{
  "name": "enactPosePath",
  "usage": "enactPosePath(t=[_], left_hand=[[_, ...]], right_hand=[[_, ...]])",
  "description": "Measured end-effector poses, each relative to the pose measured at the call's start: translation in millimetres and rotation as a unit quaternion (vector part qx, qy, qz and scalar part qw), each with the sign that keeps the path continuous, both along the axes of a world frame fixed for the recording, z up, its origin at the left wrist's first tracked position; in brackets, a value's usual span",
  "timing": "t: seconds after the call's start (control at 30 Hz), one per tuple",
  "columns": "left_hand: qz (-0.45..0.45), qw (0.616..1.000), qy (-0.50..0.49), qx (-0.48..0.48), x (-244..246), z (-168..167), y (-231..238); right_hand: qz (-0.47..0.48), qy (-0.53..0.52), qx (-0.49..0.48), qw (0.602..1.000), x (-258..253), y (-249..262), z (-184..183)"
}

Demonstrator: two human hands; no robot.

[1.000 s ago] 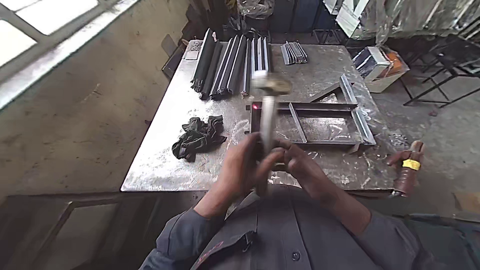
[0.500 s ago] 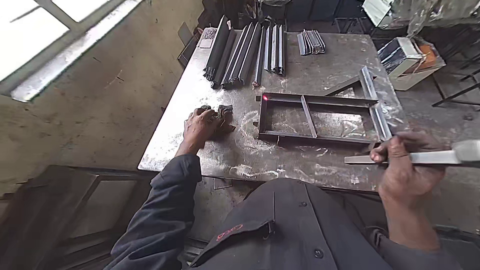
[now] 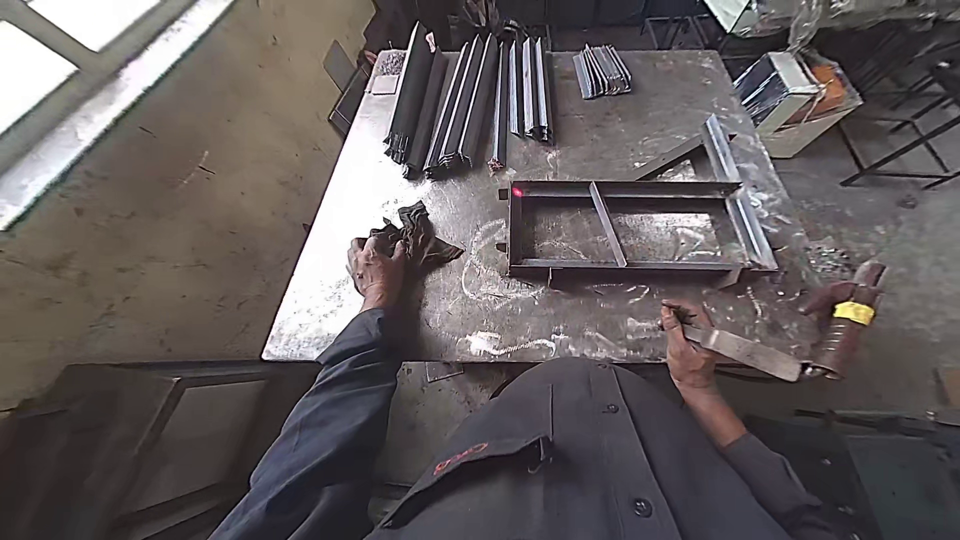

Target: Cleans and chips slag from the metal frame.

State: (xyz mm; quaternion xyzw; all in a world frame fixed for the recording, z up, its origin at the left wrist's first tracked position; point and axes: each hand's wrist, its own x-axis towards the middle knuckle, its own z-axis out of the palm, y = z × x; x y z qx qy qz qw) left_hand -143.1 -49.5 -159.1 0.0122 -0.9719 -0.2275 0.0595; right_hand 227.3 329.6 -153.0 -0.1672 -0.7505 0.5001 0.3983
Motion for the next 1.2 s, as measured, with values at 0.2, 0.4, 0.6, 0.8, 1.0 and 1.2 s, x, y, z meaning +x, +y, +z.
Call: enactPosePath(t=[0.2, 0.4, 0.6, 0.8, 1.0, 1.2], left_hand=[[0.018, 1.0, 0.009, 0.013, 0, 6, 5], [-0.021, 0.999, 0.014, -0.022, -2, 2, 2], [-0.002, 1.0, 0.003, -0.01, -6, -3, 0], [0.002, 1.0, 0.015, -0.009, -8, -8, -2], [-0.001, 1.0, 0.013, -0.007, -5, -4, 1], [0.009, 1.0, 0.002, -0.006, -2, -1, 3]], right_hand=[[-0.018, 0.009, -0.076, 0.997, 10, -9, 10], [-0.013, -0.013, -0.085, 0.996, 8, -8, 3], [-0.004, -0.024, -0.099, 0.995, 4, -8, -14], [-0.001, -0.039, -0.091, 0.995, 2, -5, -23], [-0.001, -0.032, -0.091, 0.995, 4, -6, -22], [0.008, -0.036, -0.076, 0.996, 6, -7, -24]])
